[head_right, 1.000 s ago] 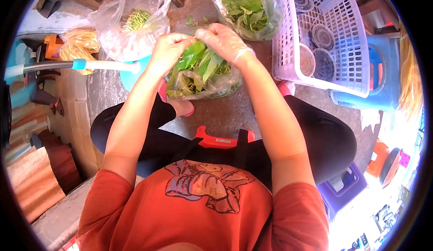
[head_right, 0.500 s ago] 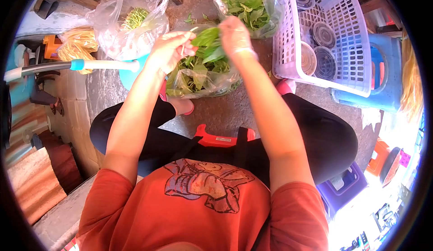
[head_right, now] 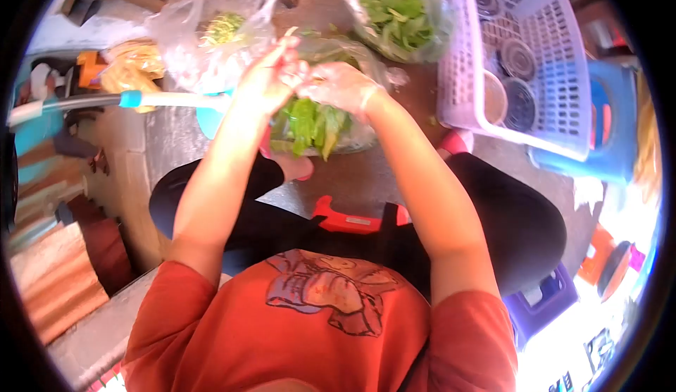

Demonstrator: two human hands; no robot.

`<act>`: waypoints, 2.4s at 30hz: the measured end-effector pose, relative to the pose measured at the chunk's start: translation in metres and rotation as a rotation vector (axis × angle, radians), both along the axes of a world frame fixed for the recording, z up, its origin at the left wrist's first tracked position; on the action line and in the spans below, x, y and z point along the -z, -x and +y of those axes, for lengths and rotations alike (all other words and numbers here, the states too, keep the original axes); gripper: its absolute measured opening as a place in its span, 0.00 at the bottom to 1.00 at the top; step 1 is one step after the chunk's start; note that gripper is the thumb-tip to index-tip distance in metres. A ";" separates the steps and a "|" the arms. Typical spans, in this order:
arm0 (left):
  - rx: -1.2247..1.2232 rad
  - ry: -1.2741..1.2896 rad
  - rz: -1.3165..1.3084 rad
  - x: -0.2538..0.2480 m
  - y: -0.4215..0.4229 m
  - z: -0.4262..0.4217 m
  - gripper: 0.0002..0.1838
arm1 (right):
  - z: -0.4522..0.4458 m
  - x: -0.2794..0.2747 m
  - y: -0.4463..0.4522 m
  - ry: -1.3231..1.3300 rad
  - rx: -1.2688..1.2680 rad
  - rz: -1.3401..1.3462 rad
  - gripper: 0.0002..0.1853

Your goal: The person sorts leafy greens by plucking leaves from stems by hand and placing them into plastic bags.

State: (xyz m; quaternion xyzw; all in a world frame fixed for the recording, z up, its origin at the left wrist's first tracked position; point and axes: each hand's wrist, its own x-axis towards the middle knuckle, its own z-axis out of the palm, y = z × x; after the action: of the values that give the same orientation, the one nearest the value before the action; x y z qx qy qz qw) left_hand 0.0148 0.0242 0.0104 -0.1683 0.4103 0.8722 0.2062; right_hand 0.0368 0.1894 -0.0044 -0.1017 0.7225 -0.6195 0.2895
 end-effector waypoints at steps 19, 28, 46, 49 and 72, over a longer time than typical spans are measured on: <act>-0.549 0.302 -0.058 0.015 -0.031 -0.015 0.06 | 0.041 0.059 0.026 0.277 0.705 -0.295 0.10; -1.295 1.181 0.107 0.020 0.026 -0.206 0.37 | 0.028 0.058 0.031 0.368 0.582 -0.217 0.10; -1.018 1.311 -0.010 0.032 0.018 -0.261 0.19 | 0.024 0.040 0.042 0.240 0.602 -0.160 0.13; -0.996 1.404 0.089 0.045 0.014 -0.202 0.15 | 0.031 0.039 0.046 0.215 0.647 -0.120 0.13; 0.481 1.313 0.659 -0.035 0.002 -0.038 0.08 | 0.033 0.008 0.018 -0.268 0.014 0.136 0.11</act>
State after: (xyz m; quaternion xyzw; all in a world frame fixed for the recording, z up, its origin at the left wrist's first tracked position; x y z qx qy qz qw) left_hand 0.0133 -0.0140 0.0449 0.1060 0.9089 0.3865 0.1150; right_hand 0.0191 0.2226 -0.0123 -0.0988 0.8175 -0.5111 0.2464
